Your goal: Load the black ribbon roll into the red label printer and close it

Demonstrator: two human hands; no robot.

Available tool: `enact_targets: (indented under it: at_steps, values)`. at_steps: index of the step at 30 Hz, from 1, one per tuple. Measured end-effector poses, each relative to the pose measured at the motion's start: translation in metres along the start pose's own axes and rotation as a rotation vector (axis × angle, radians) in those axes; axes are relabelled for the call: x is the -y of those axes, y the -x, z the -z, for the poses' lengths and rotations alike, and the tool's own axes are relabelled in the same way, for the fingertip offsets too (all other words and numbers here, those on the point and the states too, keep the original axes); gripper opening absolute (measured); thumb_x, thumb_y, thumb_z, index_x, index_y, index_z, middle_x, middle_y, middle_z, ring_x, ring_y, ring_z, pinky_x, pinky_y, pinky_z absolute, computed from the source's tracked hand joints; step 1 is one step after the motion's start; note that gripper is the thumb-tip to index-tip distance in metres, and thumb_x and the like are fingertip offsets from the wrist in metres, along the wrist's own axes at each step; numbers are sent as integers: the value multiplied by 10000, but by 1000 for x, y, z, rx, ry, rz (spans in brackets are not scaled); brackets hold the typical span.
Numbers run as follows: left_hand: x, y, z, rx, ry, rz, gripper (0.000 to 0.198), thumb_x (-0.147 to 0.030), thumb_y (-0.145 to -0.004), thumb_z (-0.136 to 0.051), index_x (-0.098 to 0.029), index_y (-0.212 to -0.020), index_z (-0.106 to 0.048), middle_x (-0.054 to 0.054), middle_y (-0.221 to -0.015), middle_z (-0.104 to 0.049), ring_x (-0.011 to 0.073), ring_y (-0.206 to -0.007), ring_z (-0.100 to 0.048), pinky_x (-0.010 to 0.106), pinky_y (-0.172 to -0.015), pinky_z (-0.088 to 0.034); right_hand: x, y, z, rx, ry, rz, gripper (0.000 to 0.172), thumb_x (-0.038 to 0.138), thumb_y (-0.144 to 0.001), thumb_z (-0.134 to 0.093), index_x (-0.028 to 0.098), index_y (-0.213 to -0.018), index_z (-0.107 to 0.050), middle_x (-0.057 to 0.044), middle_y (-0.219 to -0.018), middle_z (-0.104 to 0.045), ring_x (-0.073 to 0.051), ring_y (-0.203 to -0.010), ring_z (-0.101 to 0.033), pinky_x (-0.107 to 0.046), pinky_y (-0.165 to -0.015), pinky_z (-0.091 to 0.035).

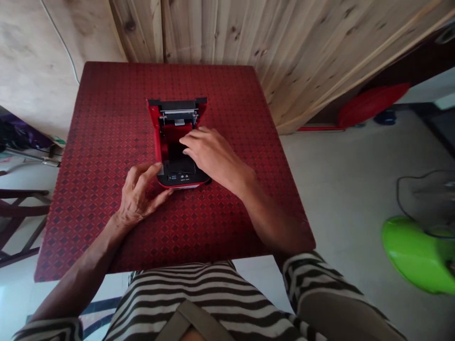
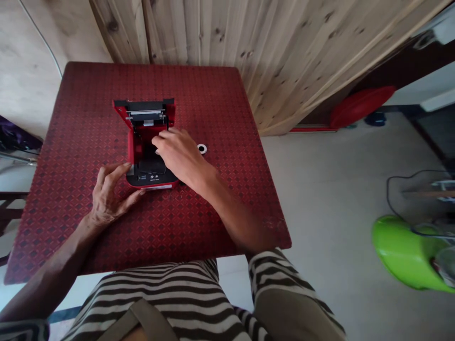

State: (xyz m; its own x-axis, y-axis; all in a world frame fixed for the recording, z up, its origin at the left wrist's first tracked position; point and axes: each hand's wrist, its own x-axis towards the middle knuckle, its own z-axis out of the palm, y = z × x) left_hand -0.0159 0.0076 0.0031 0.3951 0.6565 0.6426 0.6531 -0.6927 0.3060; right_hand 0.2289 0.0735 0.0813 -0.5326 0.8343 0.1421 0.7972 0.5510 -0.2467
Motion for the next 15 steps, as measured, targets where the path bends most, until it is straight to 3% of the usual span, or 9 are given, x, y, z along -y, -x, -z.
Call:
enact_targets:
  at_steps: [2, 5, 10, 15]
  values:
    - [-1, 1, -2, 13, 4, 14, 786, -479, -944, -793, -231, -1602, -443, 147, -1356, -632, 272, -1217, -666, 413, -1025, -634, 7, -20, 0, 122, 69, 0, 244, 129, -1048, -589, 101, -1229, -751, -171, -1227, -790, -304, -1173, -716, -448, -1060, -485]
    - [-1, 1, -4, 31, 33, 44, 787, -520, -959, -763, -244, -1616, -431, 160, -1421, -585, 282, -1285, -643, 432, -1063, -630, 19, -35, -1, 185, 153, -33, 314, 78, -1058, -502, 79, -1263, -739, -207, -1274, -765, -322, -1193, -724, -446, -1021, -502]
    - [-1, 1, -6, 55, 62, 43, 805, -500, -982, -741, -256, -1651, -364, 143, -1414, -591, 275, -1307, -643, 431, -1081, -629, 31, -42, 7, 327, 192, -27, 384, 30, -1059, -414, 48, -1246, -750, -230, -1282, -752, -344, -1231, -726, -423, -963, -537]
    - [0, 0, -5, 54, 67, 42, 789, -506, -983, -737, -252, -1639, -382, 142, -1410, -591, 274, -1292, -657, 428, -1067, -637, 26, -44, 13, 387, 179, -9, 324, 16, -1009, -517, 44, -1218, -762, -228, -1242, -775, -350, -1179, -743, -409, -905, -556]
